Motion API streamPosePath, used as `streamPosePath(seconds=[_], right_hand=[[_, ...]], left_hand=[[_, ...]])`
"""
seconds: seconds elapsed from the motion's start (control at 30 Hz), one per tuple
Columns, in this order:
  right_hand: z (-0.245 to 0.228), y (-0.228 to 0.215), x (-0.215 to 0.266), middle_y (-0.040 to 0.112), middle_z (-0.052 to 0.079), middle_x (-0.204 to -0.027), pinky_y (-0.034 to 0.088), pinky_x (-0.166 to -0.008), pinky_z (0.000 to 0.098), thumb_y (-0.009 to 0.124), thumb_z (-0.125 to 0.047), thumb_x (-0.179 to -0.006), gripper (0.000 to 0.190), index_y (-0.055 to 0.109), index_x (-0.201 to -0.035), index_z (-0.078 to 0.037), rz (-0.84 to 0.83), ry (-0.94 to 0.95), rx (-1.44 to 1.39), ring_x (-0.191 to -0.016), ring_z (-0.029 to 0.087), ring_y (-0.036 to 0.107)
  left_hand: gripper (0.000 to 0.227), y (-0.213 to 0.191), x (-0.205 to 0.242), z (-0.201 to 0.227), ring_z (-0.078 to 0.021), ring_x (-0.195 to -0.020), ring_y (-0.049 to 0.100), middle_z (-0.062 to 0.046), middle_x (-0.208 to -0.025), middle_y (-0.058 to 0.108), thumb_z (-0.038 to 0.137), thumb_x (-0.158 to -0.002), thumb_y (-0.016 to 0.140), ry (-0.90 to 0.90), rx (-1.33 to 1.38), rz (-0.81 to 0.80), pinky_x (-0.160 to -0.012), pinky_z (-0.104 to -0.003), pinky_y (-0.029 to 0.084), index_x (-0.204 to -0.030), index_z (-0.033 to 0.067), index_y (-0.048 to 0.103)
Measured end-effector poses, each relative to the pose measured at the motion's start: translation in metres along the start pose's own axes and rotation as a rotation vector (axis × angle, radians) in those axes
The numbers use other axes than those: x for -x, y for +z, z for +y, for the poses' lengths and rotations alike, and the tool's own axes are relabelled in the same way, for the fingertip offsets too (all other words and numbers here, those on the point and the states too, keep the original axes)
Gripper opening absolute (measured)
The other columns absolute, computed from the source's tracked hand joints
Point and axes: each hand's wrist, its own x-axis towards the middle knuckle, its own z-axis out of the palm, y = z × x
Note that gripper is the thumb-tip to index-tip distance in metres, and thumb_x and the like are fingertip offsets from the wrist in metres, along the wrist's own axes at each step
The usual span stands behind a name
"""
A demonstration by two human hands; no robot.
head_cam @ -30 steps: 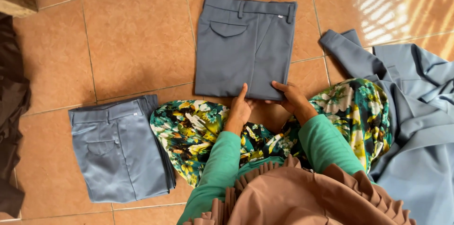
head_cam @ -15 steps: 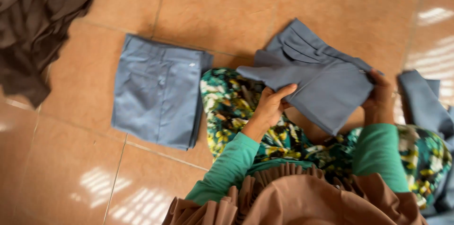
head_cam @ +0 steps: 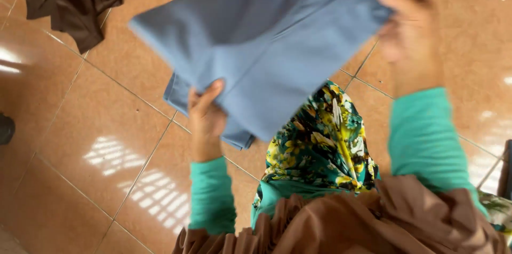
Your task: A person is sitting on the floor and folding blue trousers into neat stacks.
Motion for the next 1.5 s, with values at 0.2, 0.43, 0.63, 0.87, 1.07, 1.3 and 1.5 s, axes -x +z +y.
streamPosePath(seconds=[0.2, 0.43, 0.63, 0.87, 1.07, 1.3, 1.5], right_hand=[[0.202, 0.023, -0.024, 0.067, 0.005, -0.131, 0.06, -0.06, 0.0397, 0.077, 0.004, -0.07, 0.072, 0.055, -0.131, -0.028, 0.022, 0.341, 0.369, -0.104, 0.024, 0.071], [0.248, -0.012, -0.012, 0.059, 0.022, -0.124, 0.068, -0.07, 0.0453, 0.088, -0.004, -0.08, 0.077, 0.052, -0.147, -0.019, -0.01, 0.231, 0.662, -0.105, 0.031, 0.069], [0.242, -0.011, -0.005, 0.058, 0.019, -0.12, 0.068, -0.067, 0.0386, 0.088, -0.004, -0.081, 0.074, 0.054, -0.145, -0.019, -0.009, 0.227, 0.606, -0.095, 0.023, 0.066], [0.241, -0.023, -0.004, 0.059, 0.013, -0.127, 0.058, -0.085, 0.0474, 0.082, -0.035, -0.088, 0.062, 0.057, -0.144, -0.027, -0.136, -0.419, 1.499, -0.114, 0.035, 0.063], [0.215, 0.005, 0.036, 0.032, 0.02, -0.164, 0.028, -0.112, 0.0659, 0.072, -0.047, -0.099, 0.064, 0.055, -0.154, -0.02, -0.271, -0.851, 1.883, -0.15, 0.042, 0.025], [0.208, -0.021, 0.031, 0.026, 0.021, -0.167, 0.016, -0.114, 0.0728, 0.067, -0.049, -0.101, 0.068, 0.046, -0.158, -0.02, -0.241, -0.755, 1.862, -0.155, 0.043, 0.016], [0.127, -0.107, 0.043, 0.032, 0.021, -0.164, 0.021, -0.113, 0.0731, 0.069, -0.045, -0.1, 0.068, 0.045, -0.159, -0.019, 0.029, -0.629, 1.936, -0.152, 0.043, 0.024]], left_hand=[[0.049, -0.192, -0.015, -0.051, -0.0183, -0.113, 0.061, 0.0, -0.121, 0.072, 0.009, -0.081, 0.076, -0.163, -0.224, 0.344, -0.08, -0.036, 0.046, -0.128, 0.0197, 0.068], [0.057, -0.239, -0.014, -0.101, -0.0302, -0.108, 0.069, -0.01, -0.12, 0.065, 0.006, -0.091, 0.077, -0.167, -0.218, 0.413, -0.092, -0.052, 0.056, -0.143, 0.0187, 0.06], [0.068, -0.243, -0.027, -0.102, -0.0352, -0.111, 0.07, -0.012, -0.126, 0.068, 0.005, -0.085, 0.083, -0.156, -0.289, 0.493, -0.094, -0.058, 0.056, -0.145, 0.026, 0.058], [0.095, -0.16, -0.021, -0.085, -0.0446, -0.152, 0.025, -0.023, -0.165, 0.026, 0.033, -0.091, 0.077, 0.314, -1.628, 0.509, -0.119, -0.065, 0.025, -0.166, 0.0197, 0.021], [0.075, -0.06, -0.038, -0.127, -0.048, -0.156, 0.006, -0.021, -0.17, 0.018, 0.04, -0.101, 0.066, 0.641, -1.926, 0.14, -0.12, -0.068, -0.001, -0.164, 0.0192, 0.03], [0.069, 0.002, -0.059, -0.176, -0.05, -0.157, 0.005, -0.022, -0.171, 0.017, 0.054, -0.108, 0.045, 0.742, -1.985, -0.005, -0.118, -0.074, 0.002, -0.165, 0.0198, 0.026], [0.071, 0.087, -0.04, -0.255, -0.0503, -0.156, 0.01, -0.023, -0.168, 0.023, 0.052, -0.105, 0.052, 0.932, -1.893, -0.256, -0.119, -0.075, 0.003, -0.163, 0.018, 0.03]])
